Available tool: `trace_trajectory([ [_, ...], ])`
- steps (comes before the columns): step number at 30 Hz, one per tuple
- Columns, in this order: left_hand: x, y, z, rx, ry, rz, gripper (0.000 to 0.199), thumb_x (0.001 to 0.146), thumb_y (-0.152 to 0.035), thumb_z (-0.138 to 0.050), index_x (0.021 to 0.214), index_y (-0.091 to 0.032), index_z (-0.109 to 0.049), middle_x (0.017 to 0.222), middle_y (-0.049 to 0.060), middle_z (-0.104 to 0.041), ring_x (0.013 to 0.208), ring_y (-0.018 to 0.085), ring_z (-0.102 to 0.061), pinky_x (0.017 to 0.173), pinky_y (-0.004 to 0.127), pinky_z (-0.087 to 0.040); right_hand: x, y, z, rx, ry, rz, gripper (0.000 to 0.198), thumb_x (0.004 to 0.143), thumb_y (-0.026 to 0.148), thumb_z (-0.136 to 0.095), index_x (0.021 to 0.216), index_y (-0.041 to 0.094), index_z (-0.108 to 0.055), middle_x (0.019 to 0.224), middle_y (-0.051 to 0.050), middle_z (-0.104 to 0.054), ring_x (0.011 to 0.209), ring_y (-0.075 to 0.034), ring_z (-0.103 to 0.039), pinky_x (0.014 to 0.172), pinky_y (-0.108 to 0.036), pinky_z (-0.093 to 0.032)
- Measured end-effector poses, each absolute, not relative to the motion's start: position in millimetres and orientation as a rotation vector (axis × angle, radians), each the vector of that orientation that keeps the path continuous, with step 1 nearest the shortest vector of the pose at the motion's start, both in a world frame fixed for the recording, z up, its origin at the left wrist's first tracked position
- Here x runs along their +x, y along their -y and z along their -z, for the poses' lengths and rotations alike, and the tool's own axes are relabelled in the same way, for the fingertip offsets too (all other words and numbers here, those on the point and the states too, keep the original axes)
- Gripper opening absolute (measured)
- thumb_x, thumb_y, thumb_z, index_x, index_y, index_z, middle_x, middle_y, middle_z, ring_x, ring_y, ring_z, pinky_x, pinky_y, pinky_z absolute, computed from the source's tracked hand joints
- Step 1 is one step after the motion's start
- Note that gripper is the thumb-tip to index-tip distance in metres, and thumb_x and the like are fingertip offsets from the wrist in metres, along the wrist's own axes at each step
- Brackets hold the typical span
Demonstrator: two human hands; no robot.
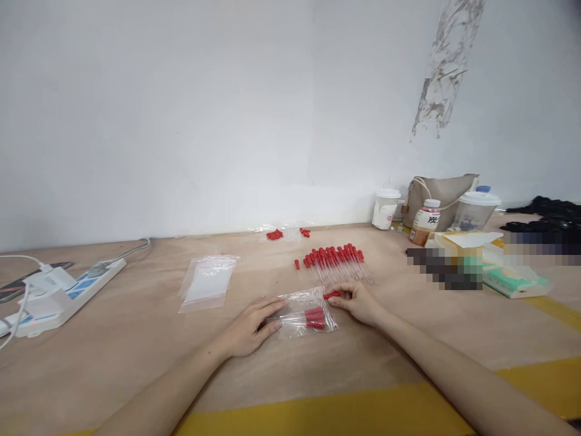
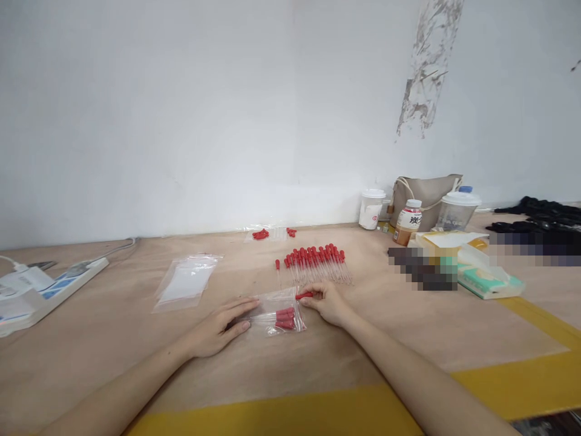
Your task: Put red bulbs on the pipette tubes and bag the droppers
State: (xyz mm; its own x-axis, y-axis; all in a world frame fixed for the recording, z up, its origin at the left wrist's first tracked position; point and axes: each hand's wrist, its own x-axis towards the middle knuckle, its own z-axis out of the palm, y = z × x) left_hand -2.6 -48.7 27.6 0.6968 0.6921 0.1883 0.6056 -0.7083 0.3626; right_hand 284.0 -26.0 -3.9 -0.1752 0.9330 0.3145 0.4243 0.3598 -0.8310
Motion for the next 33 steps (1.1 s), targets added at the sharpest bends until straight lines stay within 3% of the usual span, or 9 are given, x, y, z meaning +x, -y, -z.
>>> trace_trajectory([
  [5,-3.5,48.7,-27.5,2.635,-1.031,-0.455,0.04,0.089,-0.035,-0.037,0.128,-0.027,-0.036,0.133,0.002,-0.039,0.122,0.019,-0.034,0.101,0.038,-0.028,289.3,21.9,2.9,-1.224,1.889,-0.615,0.016,0.066,0.029,-0.062,0.078,0.02,-0.068,0.079,-0.003,-0.061,0.069,-0.015,-0.052,0.064,-0.028,-0.04],
  [14,-2.2,50.1,-28.4,2.646,-0.998,-0.48,0.04,0.089,-0.033,-0.038,0.129,-0.027,-0.036,0.132,0.001,-0.04,0.121,0.019,-0.035,0.101,0.038,-0.028,269.1,30.4,2.8,-1.055,1.818,-0.777,0.019,0.07,0.022,-0.056,0.087,0.015,-0.056,0.078,-0.003,-0.06,0.067,-0.012,-0.053,0.061,-0.024,-0.043],
  [25,-2.1,47.8,-26.3,2.647,-1.01,-0.461,0.038,0.089,-0.035,-0.037,0.126,-0.028,-0.04,0.132,0.002,-0.04,0.121,0.019,-0.035,0.102,0.039,-0.027,256.9,29.3,9.8,-1.164,1.788,-0.648,0.009,0.068,0.018,-0.051,0.069,0.016,-0.06,0.058,0.002,-0.056,0.049,-0.008,-0.046,0.046,-0.02,-0.035],
  [33,-4.1,47.9,-26.0,2.645,-1.012,-0.419,0.036,0.09,-0.034,-0.035,0.125,-0.032,-0.041,0.133,0.001,-0.038,0.121,0.019,-0.034,0.101,0.04,-0.027,260.8,25.5,2.6,-0.994,1.777,-0.88,0.019,0.075,0.025,-0.046,0.089,0.016,-0.055,0.085,-0.006,-0.064,0.079,-0.015,-0.059,0.069,-0.029,-0.046],
])
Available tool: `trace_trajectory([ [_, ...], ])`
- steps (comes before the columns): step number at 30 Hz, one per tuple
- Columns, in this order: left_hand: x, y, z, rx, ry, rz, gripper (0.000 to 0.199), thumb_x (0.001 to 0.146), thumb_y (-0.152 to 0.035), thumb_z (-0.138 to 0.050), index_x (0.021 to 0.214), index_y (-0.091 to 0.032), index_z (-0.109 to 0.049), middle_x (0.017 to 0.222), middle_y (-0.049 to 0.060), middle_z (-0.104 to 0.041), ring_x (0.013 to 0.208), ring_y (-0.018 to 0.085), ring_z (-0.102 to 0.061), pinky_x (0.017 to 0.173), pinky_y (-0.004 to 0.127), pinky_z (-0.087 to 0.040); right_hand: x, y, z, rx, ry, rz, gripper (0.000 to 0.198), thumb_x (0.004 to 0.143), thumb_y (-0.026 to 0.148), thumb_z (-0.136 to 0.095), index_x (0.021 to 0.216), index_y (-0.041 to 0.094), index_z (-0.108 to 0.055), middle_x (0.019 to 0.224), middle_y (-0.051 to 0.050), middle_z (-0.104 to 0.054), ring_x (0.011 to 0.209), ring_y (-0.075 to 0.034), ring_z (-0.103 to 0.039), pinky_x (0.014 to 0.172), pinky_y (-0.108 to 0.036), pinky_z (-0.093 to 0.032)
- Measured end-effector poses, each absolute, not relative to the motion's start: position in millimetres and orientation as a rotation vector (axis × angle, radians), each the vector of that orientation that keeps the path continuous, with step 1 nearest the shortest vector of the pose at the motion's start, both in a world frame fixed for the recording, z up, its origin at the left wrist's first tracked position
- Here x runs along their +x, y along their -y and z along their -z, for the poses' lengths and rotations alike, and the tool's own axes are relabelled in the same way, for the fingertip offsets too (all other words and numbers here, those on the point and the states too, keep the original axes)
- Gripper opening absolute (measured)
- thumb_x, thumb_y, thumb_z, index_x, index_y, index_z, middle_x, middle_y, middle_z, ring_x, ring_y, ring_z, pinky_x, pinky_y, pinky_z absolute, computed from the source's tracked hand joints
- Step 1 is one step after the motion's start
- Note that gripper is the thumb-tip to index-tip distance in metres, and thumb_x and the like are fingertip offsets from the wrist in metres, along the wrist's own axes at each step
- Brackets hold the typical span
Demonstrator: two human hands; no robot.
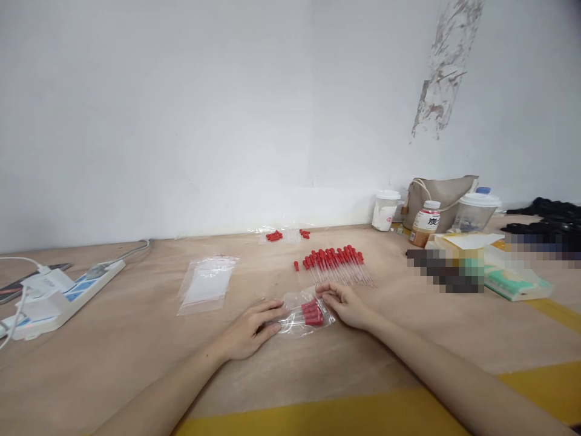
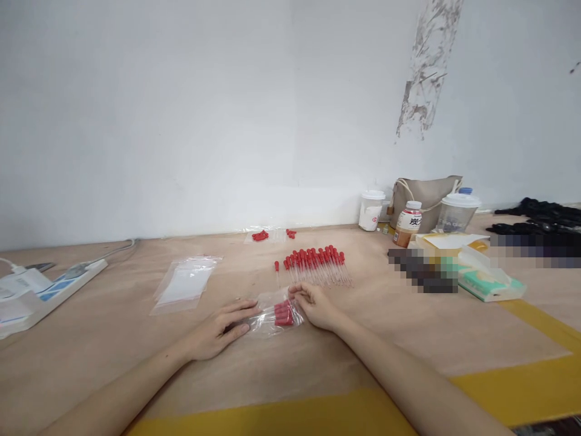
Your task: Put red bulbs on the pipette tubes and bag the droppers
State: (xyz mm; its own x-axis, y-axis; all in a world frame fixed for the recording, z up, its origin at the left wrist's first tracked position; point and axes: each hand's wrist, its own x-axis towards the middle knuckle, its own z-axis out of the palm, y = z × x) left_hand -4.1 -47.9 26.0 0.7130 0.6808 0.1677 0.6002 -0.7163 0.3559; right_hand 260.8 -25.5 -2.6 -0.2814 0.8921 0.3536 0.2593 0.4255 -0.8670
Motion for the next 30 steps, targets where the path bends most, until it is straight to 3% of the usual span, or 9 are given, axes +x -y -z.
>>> trace_trajectory([
  [6,-3.4,48.9,-27.8,2.64,-0.991,-0.461,0.032,0.089,-0.033,-0.037,0.12,-0.03,-0.047,0.13,0.001,-0.041,0.118,0.019,-0.038,0.099,0.036,-0.032,259.1,0.3,-26.5,-1.322,1.873,-0.361,0.011,0.072,0.02,-0.05,0.08,0.016,-0.057,0.079,-0.003,-0.063,0.071,-0.013,-0.058,0.065,-0.025,-0.044],
  [11,-3.8,48.6,-25.7,2.661,-0.993,-0.471,0.033,0.089,-0.033,-0.037,0.12,-0.029,-0.047,0.129,0.002,-0.042,0.118,0.02,-0.037,0.099,0.037,-0.031,215.9,-31.1,-40.0,-1.578,1.994,-0.307,0.013,0.068,0.013,-0.053,0.081,0.013,-0.059,0.084,-0.011,-0.064,0.081,-0.018,-0.06,0.07,-0.026,-0.043],
  [15,-4.4,48.4,-25.2,2.685,-0.991,-0.432,0.034,0.09,-0.033,-0.035,0.123,-0.03,-0.044,0.13,0.002,-0.039,0.119,0.02,-0.036,0.1,0.037,-0.03,179.3,-47.2,-35.9,-1.748,1.957,-0.346,0.031,0.06,0.003,-0.058,0.091,0.005,-0.056,0.091,-0.023,-0.061,0.088,-0.029,-0.059,0.07,-0.034,-0.044],
  [20,-3.0,49.5,-28.4,2.714,-0.967,-0.404,0.036,0.09,-0.032,-0.035,0.125,-0.029,-0.041,0.13,0.003,-0.039,0.118,0.021,-0.036,0.099,0.038,-0.03,159.5,-46.7,-42.0,-1.852,1.908,-0.442,0.058,0.054,-0.002,-0.06,0.11,-0.001,-0.044,0.093,-0.028,-0.059,0.09,-0.034,-0.058,0.07,-0.039,-0.045],
  [25,-2.4,50.0,-30.7,2.733,-0.984,-0.368,0.038,0.091,-0.032,-0.032,0.128,-0.03,-0.036,0.131,0.002,-0.038,0.12,0.021,-0.034,0.102,0.039,-0.026,196.9,-36.2,-61.0,-1.727,1.827,-0.419,0.052,0.071,0.01,-0.047,0.12,0.008,-0.029,0.089,-0.016,-0.061,0.08,-0.021,-0.06,0.065,-0.028,-0.046],
  [30,-1.8,49.8,-31.5,2.726,-0.981,-0.38,0.041,0.09,-0.032,-0.033,0.131,-0.029,-0.03,0.131,0.002,-0.038,0.118,0.021,-0.035,0.101,0.039,-0.027,266.7,-19.6,-48.8,-1.312,1.309,-0.656,0.054,0.071,0.02,-0.041,0.12,0.015,-0.018,0.052,0.008,-0.046,0.038,-0.011,-0.047,0.037,-0.02,-0.038],
])
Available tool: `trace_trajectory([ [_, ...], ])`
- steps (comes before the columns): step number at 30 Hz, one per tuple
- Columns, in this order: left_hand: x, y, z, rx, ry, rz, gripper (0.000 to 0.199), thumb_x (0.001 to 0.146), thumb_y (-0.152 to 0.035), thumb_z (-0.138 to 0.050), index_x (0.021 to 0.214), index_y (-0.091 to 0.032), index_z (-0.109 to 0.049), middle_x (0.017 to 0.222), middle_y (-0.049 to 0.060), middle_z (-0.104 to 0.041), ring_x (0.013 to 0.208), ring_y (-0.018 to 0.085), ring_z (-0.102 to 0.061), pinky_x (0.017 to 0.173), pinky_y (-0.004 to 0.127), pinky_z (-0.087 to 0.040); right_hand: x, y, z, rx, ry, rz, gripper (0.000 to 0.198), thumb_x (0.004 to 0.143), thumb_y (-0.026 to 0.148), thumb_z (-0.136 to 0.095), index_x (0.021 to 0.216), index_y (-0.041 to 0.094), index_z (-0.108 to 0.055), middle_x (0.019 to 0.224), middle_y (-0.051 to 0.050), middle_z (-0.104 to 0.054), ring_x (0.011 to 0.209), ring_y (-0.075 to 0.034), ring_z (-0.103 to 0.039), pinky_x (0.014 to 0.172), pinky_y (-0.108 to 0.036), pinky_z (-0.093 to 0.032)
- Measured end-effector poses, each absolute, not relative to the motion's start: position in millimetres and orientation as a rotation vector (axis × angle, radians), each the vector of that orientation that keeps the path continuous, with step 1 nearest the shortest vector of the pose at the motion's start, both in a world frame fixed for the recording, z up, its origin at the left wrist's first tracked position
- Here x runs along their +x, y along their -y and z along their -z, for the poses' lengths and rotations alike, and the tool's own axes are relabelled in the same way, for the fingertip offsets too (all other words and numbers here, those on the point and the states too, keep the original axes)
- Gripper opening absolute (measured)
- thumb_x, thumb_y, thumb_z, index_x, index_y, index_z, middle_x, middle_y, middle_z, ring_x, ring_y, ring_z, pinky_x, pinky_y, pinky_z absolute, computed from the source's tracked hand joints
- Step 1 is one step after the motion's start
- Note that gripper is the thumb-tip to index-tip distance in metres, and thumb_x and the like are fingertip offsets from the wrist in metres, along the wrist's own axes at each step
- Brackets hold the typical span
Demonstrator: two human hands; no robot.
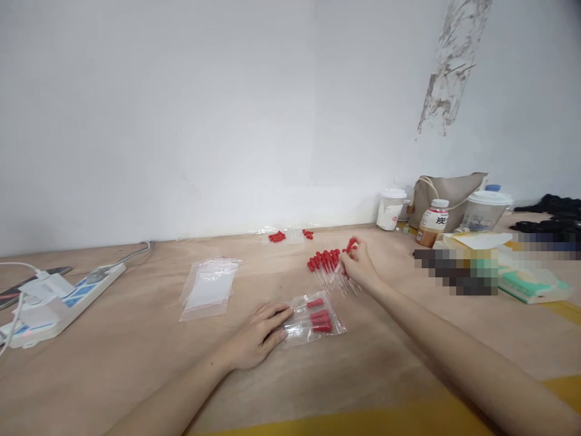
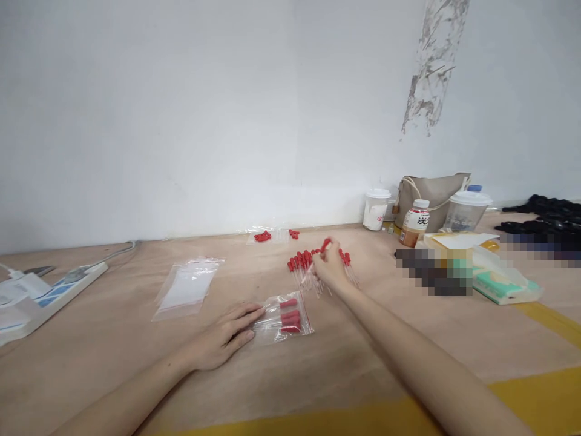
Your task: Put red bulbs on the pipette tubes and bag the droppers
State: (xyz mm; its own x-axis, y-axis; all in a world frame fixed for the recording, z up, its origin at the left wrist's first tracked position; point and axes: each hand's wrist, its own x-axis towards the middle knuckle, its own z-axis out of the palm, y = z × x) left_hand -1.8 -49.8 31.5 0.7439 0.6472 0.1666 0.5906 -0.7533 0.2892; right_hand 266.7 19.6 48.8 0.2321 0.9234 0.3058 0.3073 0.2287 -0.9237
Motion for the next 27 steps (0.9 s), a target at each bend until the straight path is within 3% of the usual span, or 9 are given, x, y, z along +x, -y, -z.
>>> trace_trajectory([
  [3,-1.8,49.6,-30.8,2.712,-0.996,-0.384,0.041,0.09,-0.032,-0.033,0.131,-0.029,-0.032,0.13,0.003,-0.039,0.118,0.021,-0.035,0.099,0.038,-0.03,286.3,-7.4,-27.5,-1.187,1.178,-0.744,0.058,0.068,0.025,-0.048,0.117,0.019,-0.018,0.052,0.011,-0.043,0.034,-0.009,-0.043,0.032,-0.019,-0.036],
  [8,-2.3,49.9,-29.2,2.702,-0.998,-0.401,0.041,0.09,-0.032,-0.034,0.131,-0.029,-0.031,0.131,0.002,-0.038,0.118,0.021,-0.035,0.099,0.037,-0.031,278.8,7.4,-8.2,-1.111,1.136,-0.876,0.049,0.068,0.032,-0.053,0.105,0.022,-0.023,0.056,0.01,-0.046,0.038,-0.011,-0.049,0.035,-0.022,-0.043],
  [17,-3.2,49.1,-29.1,2.693,-1.002,-0.411,0.041,0.09,-0.033,-0.035,0.13,-0.03,-0.033,0.131,0.002,-0.038,0.119,0.021,-0.036,0.099,0.037,-0.031,280.3,8.0,-6.6,-1.1,1.12,-0.74,0.043,0.068,0.03,-0.053,0.1,0.023,-0.025,0.063,0.009,-0.046,0.042,-0.009,-0.05,0.037,-0.02,-0.043],
  [23,-2.9,48.7,-27.9,2.69,-1.022,-0.395,0.041,0.09,-0.034,-0.034,0.13,-0.03,-0.033,0.132,0.002,-0.037,0.12,0.02,-0.034,0.1,0.037,-0.03,275.9,9.4,-5.9,-1.094,1.09,-0.882,0.042,0.065,0.025,-0.052,0.096,0.023,-0.024,0.059,0.009,-0.046,0.043,-0.01,-0.052,0.04,-0.023,-0.047],
  [27,-2.4,49.2,-28.3,2.687,-1.0,-0.431,0.04,0.089,-0.032,-0.036,0.129,-0.029,-0.034,0.132,0.002,-0.038,0.12,0.021,-0.034,0.1,0.037,-0.03,270.5,10.7,-4.8,-1.098,0.989,-1.044,0.031,0.068,0.025,-0.047,0.09,0.024,-0.025,0.058,0.009,-0.048,0.043,-0.012,-0.055,0.041,-0.026,-0.048],
])
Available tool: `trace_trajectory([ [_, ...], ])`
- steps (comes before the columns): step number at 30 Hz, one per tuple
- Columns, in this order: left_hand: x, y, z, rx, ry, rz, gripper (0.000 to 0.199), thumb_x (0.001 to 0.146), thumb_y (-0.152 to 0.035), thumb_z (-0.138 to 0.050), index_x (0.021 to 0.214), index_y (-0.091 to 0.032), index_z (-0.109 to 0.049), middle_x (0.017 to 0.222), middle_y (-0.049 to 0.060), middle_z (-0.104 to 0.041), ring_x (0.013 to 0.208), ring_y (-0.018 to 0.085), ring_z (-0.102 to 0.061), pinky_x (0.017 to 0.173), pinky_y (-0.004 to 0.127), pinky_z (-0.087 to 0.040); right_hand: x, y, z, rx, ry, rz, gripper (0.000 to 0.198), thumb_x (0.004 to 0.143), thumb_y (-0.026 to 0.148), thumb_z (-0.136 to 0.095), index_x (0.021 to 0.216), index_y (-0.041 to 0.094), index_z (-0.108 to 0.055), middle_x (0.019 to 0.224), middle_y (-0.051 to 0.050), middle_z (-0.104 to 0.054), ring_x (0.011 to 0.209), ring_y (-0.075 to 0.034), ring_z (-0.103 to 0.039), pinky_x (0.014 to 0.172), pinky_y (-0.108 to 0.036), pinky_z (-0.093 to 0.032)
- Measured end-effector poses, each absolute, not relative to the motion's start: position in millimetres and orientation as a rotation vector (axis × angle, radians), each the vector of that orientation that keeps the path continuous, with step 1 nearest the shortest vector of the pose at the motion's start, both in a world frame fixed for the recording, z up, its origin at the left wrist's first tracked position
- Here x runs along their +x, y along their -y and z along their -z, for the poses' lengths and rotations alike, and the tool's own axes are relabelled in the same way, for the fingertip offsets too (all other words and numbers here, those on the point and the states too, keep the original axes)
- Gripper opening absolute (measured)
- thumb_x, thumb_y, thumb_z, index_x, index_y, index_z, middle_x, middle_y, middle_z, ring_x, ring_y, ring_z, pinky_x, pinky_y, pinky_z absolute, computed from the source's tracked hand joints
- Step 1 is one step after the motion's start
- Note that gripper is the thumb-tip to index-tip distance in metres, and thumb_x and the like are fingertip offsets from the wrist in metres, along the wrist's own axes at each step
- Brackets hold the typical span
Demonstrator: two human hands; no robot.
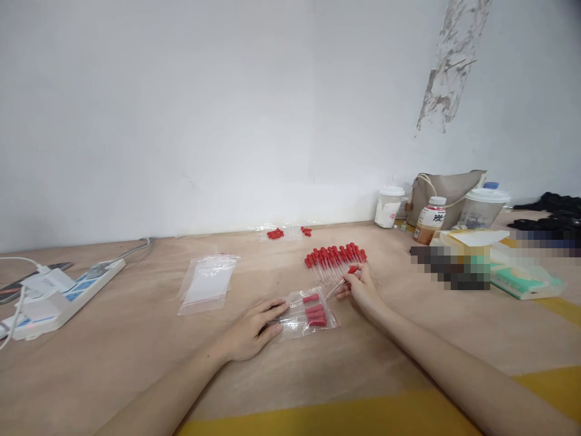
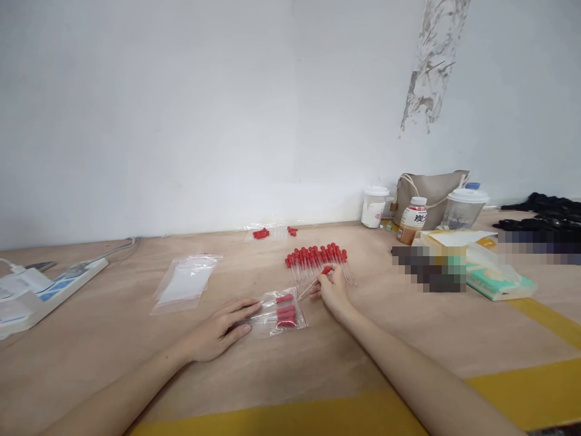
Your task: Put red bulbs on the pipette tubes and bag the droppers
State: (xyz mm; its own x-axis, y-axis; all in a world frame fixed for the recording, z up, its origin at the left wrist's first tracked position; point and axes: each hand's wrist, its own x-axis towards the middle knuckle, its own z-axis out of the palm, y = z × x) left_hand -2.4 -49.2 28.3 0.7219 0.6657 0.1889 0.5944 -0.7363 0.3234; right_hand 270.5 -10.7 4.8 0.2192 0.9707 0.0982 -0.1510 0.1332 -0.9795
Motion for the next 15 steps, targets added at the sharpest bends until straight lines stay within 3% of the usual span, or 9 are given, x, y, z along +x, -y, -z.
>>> trace_trajectory([
  [4,-2.7,49.9,-28.7,2.665,-1.018,-0.442,0.041,0.089,-0.033,-0.036,0.13,-0.029,-0.033,0.132,0.001,-0.038,0.12,0.021,-0.034,0.1,0.038,-0.03,268.5,13.8,-3.9,-1.057,0.893,-1.202,0.017,0.073,0.024,-0.043,0.082,0.024,-0.029,0.057,0.006,-0.051,0.048,-0.013,-0.059,0.049,-0.03,-0.051],
  [8,-2.5,50.7,-29.0,2.663,-1.026,-0.446,0.043,0.089,-0.033,-0.036,0.131,-0.029,-0.029,0.134,0.001,-0.037,0.121,0.02,-0.034,0.1,0.037,-0.03,272.4,17.8,-3.2,-1.094,0.969,-1.319,0.014,0.063,0.015,-0.052,0.071,0.02,-0.041,0.06,0.003,-0.056,0.051,-0.01,-0.058,0.055,-0.026,-0.049],
  [15,-1.8,51.5,-30.7,2.66,-1.016,-0.455,0.045,0.089,-0.031,-0.038,0.132,-0.028,-0.027,0.134,0.001,-0.035,0.121,0.02,-0.033,0.101,0.036,-0.029,281.3,18.4,-7.6,-1.245,1.491,-1.076,0.02,0.055,0.026,-0.064,0.072,0.015,-0.063,0.057,0.003,-0.058,0.051,-0.009,-0.049,0.05,-0.023,-0.04],
])
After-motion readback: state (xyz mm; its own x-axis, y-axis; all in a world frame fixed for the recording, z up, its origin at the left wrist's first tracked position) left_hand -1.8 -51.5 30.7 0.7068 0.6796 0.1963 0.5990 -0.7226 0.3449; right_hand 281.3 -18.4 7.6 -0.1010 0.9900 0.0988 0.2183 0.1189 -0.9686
